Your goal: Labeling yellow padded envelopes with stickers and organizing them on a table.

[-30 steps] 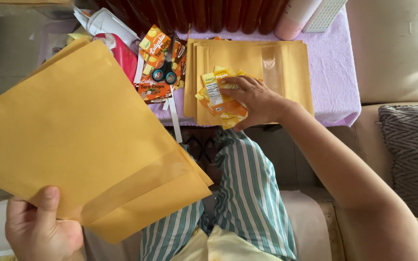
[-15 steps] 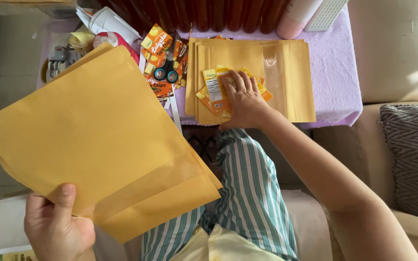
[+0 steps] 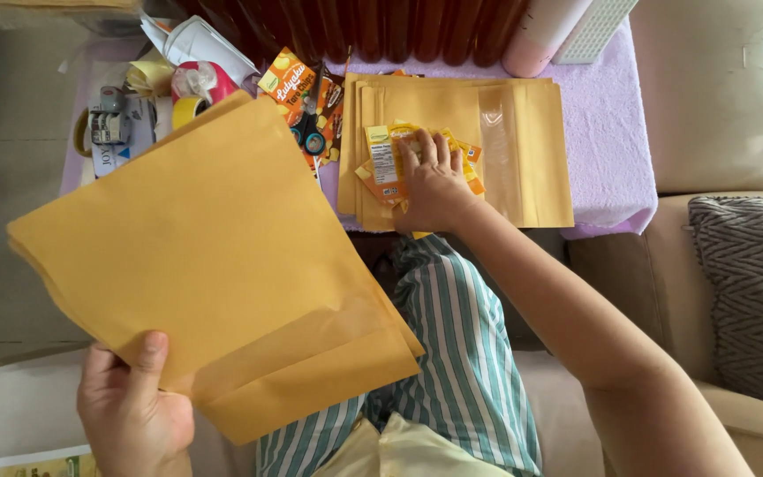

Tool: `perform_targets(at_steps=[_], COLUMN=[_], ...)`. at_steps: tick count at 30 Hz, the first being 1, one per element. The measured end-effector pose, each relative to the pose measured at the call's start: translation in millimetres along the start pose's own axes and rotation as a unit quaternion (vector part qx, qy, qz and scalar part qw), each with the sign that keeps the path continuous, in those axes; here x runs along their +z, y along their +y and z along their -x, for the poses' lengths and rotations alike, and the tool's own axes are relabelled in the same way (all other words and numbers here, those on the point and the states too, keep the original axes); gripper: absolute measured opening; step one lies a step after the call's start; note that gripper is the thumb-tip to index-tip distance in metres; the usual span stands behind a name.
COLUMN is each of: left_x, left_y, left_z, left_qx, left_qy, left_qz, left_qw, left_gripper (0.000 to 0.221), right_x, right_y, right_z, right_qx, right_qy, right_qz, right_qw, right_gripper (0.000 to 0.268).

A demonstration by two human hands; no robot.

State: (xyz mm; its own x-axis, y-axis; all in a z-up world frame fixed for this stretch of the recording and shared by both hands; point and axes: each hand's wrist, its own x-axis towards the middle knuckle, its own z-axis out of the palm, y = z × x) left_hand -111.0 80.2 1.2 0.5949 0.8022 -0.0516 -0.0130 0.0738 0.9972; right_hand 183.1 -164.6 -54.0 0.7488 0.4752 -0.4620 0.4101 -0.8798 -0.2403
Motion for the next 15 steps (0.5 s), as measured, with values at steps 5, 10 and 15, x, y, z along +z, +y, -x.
perform_targets(at_steps=[5,10,15], left_x=[-0.9,-1.3,3.2], left_y=[-1.9,-4.0,1.6], left_z=[0.6,1.4,4.5], left_qx=[0.008,-0.015,-0.053], left_qy=[-0.007,0.003,-0.04], left_qz=[0.004,0.009,0.115], left_qw=[1.0,1.0,0.991], left_gripper=[0.033,0.033,0.04], right_x=[7.4,37.7,50.0], right_y=[2.1,4.8,19.1], right_z=[-7.7,-18.4,-19.3], right_qx=[-0.012,-0.004,-0.031], right_qy=[0.024,0.044,0.182], right_qz=[0.036,0.092,0.207], right_qw=[0.999,0.995,0.961], right_gripper=[0.109,0.094,0.09])
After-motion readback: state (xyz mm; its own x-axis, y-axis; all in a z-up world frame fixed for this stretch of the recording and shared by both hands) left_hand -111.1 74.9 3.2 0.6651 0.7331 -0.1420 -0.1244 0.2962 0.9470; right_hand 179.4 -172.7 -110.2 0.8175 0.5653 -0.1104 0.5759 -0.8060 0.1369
